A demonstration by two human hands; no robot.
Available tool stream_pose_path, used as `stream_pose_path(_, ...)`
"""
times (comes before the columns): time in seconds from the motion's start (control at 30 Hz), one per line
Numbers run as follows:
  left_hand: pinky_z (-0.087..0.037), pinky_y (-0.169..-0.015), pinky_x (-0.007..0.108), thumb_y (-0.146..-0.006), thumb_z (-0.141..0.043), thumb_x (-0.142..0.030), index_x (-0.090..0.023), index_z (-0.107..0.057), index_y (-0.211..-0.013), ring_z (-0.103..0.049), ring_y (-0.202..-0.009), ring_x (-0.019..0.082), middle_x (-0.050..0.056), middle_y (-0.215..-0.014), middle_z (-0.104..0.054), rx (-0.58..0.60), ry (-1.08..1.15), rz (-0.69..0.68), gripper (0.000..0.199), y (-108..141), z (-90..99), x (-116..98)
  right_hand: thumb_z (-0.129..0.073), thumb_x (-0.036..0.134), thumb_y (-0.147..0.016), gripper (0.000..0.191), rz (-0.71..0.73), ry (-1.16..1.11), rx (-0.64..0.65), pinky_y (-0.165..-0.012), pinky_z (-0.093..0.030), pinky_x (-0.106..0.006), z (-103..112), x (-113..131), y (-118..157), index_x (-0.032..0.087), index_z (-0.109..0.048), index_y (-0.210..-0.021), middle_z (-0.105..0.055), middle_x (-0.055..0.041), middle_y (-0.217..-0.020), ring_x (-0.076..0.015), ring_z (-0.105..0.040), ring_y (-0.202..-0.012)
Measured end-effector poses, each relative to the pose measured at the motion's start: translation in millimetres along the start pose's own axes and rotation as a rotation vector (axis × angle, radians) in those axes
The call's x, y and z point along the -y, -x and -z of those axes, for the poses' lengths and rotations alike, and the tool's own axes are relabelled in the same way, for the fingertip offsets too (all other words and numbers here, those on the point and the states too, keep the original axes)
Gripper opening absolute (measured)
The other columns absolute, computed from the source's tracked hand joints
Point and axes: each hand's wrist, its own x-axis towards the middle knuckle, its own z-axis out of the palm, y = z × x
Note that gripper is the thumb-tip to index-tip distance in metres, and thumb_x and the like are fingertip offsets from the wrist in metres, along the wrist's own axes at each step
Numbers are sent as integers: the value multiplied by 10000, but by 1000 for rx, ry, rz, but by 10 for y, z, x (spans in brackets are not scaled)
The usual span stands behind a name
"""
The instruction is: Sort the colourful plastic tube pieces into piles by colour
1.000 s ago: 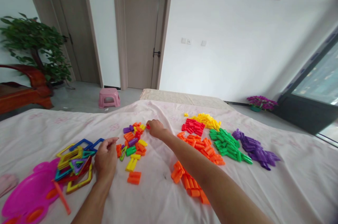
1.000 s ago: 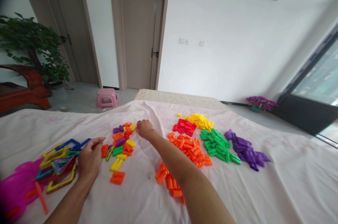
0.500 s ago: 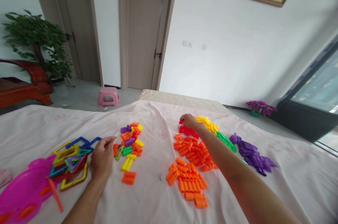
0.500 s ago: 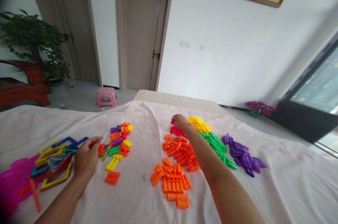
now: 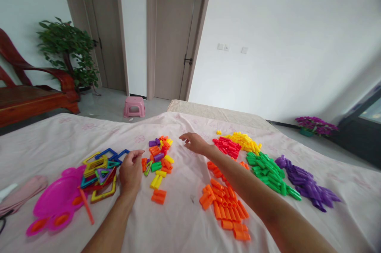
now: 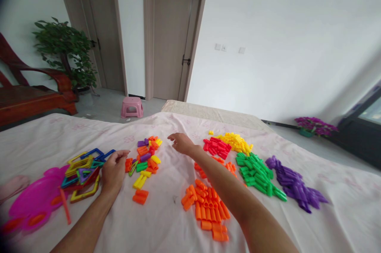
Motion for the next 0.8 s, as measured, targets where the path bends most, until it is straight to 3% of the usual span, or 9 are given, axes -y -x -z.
stream_pose_path(0.17,-519,-867,380,-820,-528,-325,-221,-724,-947,-688,-978,258,67,-1035,-761,-8,20,1,256,7,-2,-17,-675,88,-837,665,159,40,55,-997,-504,-328,-302,492,-230,278,-559,-1463,-595,-84,-1428,-224,-639,-1186)
stream_pose_path(0.3,-520,-861,375,-829,-529,-327,-216,-724,-957,-690,-967,250,65,-1035,-759,-8,20,-9,258,5,-12,1,-643,110,-874,476,155,43,56,-994,-501,-331,-351,558,-313,226,-650,-1336,-663,-91,-1318,-234,-645,-1159)
stream_pose_path(0.4,-518,-855,372,-835,-522,-322,-212,-726,-964,-688,-974,250,68,-1042,-758,-6,11,-8,266,-1,-13,13,-631,63,-822,440,41,-78,-19,-922,-524,-297,-284,496,-221,187,-674,-1242,-715,-83,-1195,-207,-676,-1054)
stream_pose_path(0.6,-519,-860,358,-825,-532,-309,-210,-741,-982,-684,-965,241,68,-1046,-760,-10,-5,-11,280,-19,-20,45,-599,26,-721,575,-261,-581,-8,-677,-530,-222,59,320,430,184,-647,-1272,-714,-29,-1030,-114,-657,-726)
stream_pose_path(0.8,-522,-862,353,-811,-534,-301,-215,-739,-966,-685,-942,235,53,-1023,-760,-10,-23,-30,271,-12,-14,55,-604,97,-699,390,-341,-801,62,-648,-501,-201,315,250,1235,184,-717,-1061,-697,4,-851,-122,-639,-733)
